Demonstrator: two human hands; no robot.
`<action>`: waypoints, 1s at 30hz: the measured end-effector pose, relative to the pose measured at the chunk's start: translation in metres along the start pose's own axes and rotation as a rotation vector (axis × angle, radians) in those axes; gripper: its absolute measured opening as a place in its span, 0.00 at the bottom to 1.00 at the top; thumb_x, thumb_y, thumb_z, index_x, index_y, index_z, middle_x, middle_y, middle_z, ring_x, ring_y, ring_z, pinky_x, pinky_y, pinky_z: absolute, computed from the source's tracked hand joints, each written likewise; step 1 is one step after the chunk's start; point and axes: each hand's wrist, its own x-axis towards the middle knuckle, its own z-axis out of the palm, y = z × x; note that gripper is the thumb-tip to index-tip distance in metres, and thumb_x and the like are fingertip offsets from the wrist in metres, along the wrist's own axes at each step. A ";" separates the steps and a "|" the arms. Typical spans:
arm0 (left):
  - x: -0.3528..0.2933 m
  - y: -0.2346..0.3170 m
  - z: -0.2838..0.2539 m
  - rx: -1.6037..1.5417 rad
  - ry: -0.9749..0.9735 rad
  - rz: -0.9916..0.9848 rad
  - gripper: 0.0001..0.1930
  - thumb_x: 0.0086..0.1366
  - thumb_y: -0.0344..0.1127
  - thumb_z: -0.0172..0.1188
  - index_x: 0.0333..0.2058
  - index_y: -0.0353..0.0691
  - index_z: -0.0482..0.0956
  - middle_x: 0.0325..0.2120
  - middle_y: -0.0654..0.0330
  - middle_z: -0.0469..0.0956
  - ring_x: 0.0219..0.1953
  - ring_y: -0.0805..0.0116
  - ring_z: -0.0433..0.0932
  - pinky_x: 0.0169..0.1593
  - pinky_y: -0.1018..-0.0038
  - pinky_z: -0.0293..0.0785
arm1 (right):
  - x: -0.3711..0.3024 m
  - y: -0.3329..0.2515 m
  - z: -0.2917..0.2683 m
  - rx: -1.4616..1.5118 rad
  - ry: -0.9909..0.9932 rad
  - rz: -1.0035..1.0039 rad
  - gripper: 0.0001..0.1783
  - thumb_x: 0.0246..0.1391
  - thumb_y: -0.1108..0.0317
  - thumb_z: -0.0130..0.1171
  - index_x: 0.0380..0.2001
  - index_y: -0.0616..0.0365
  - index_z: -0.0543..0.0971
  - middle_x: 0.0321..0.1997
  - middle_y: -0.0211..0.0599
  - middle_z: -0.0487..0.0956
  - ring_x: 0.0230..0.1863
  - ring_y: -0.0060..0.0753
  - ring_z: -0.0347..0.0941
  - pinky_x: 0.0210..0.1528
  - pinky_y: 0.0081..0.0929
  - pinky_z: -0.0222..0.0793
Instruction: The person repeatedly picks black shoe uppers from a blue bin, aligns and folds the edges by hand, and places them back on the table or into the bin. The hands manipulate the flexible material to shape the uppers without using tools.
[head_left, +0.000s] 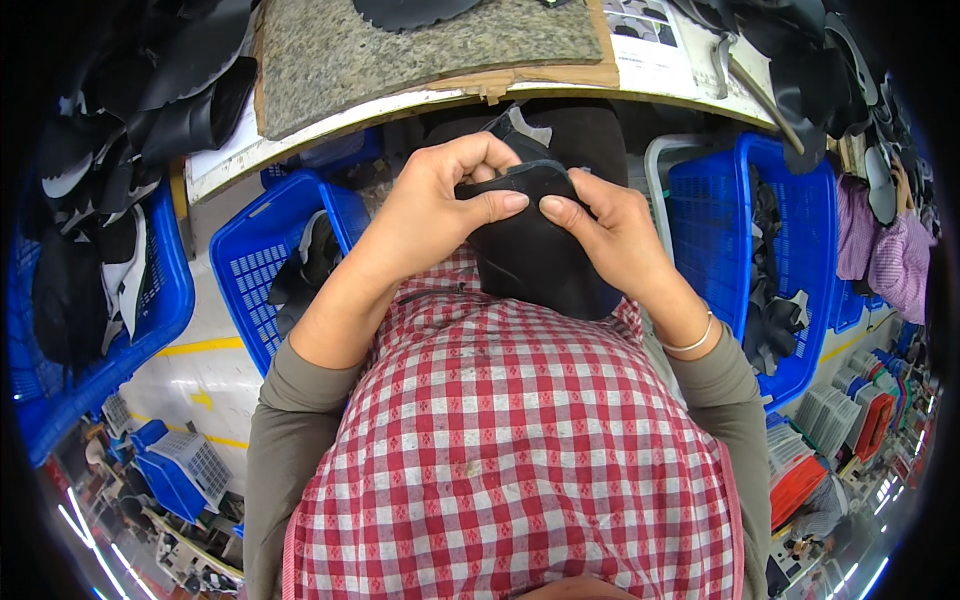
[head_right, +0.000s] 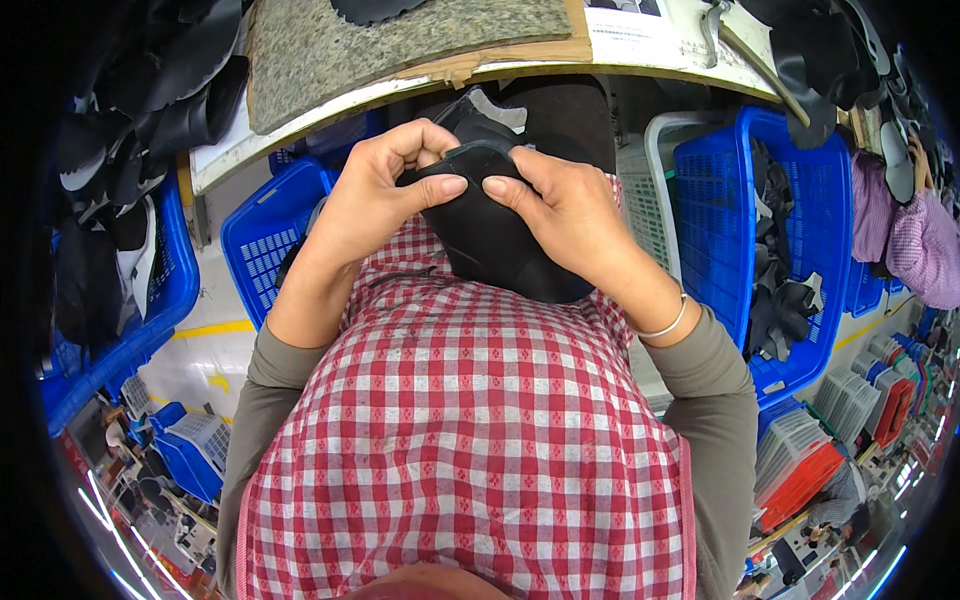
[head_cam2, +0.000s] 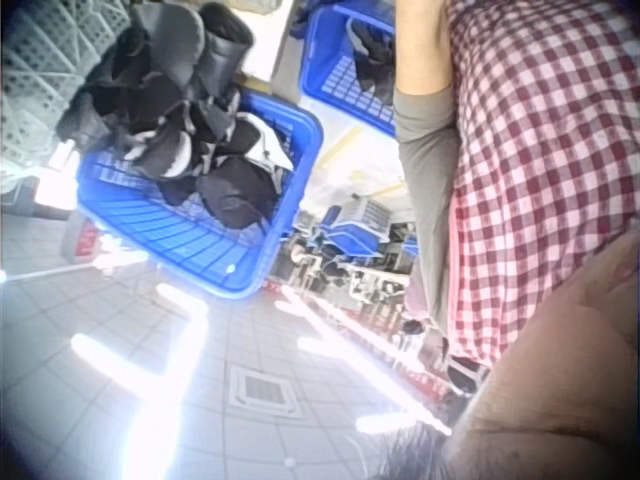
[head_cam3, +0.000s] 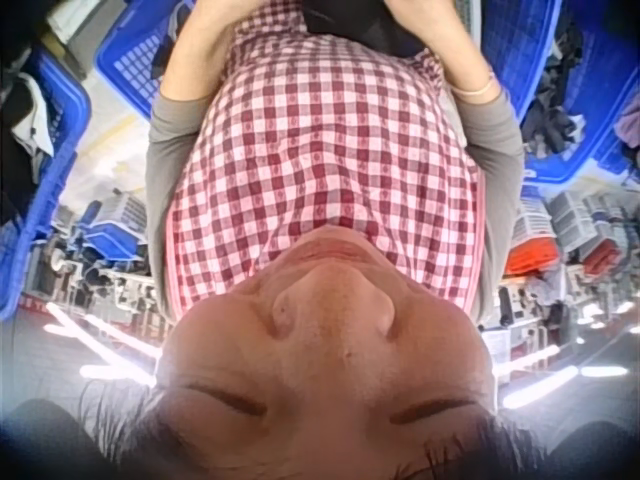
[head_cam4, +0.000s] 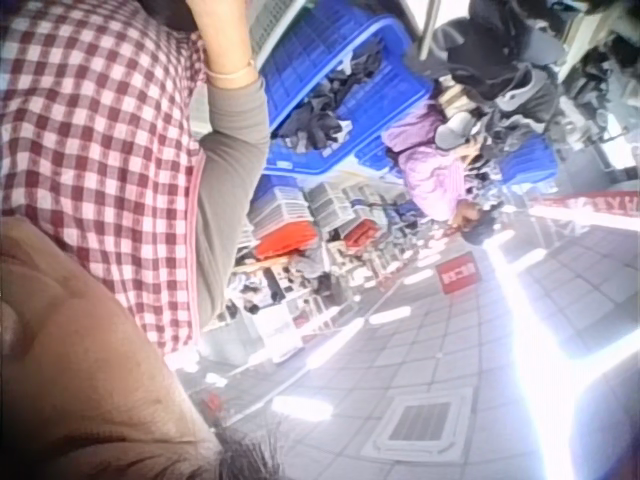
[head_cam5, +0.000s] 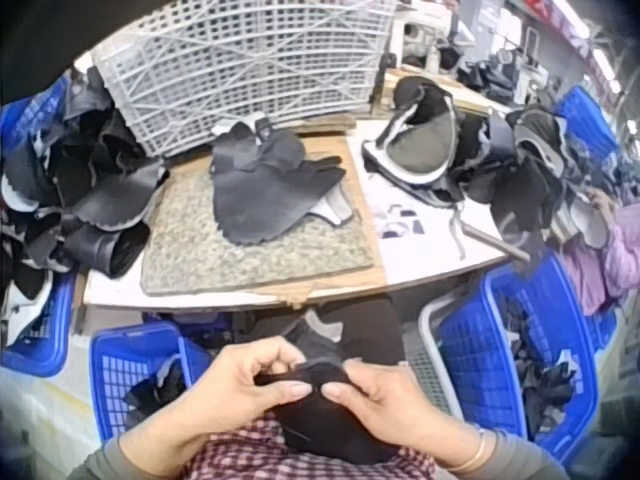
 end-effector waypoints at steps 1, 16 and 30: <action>0.001 0.001 -0.001 -0.011 -0.035 -0.028 0.08 0.63 0.26 0.71 0.39 0.35 0.81 0.31 0.69 0.78 0.36 0.81 0.75 0.42 0.80 0.72 | -0.001 0.001 0.001 0.007 0.002 0.027 0.18 0.65 0.56 0.65 0.30 0.59 0.76 0.22 0.45 0.74 0.22 0.46 0.68 0.27 0.39 0.65; 0.015 0.018 0.024 0.162 0.003 0.063 0.08 0.69 0.26 0.64 0.44 0.34 0.75 0.34 0.64 0.80 0.41 0.79 0.77 0.48 0.77 0.74 | 0.014 -0.002 -0.021 0.219 -0.121 -0.024 0.12 0.66 0.60 0.65 0.38 0.58 0.82 0.24 0.32 0.77 0.26 0.30 0.73 0.31 0.31 0.68; 0.000 0.012 0.024 0.193 0.101 -0.001 0.23 0.58 0.21 0.72 0.51 0.34 0.74 0.41 0.58 0.84 0.49 0.73 0.82 0.54 0.74 0.76 | 0.035 0.003 -0.015 0.560 -0.176 -0.044 0.10 0.67 0.63 0.64 0.41 0.59 0.85 0.31 0.20 0.78 0.35 0.13 0.69 0.40 0.18 0.66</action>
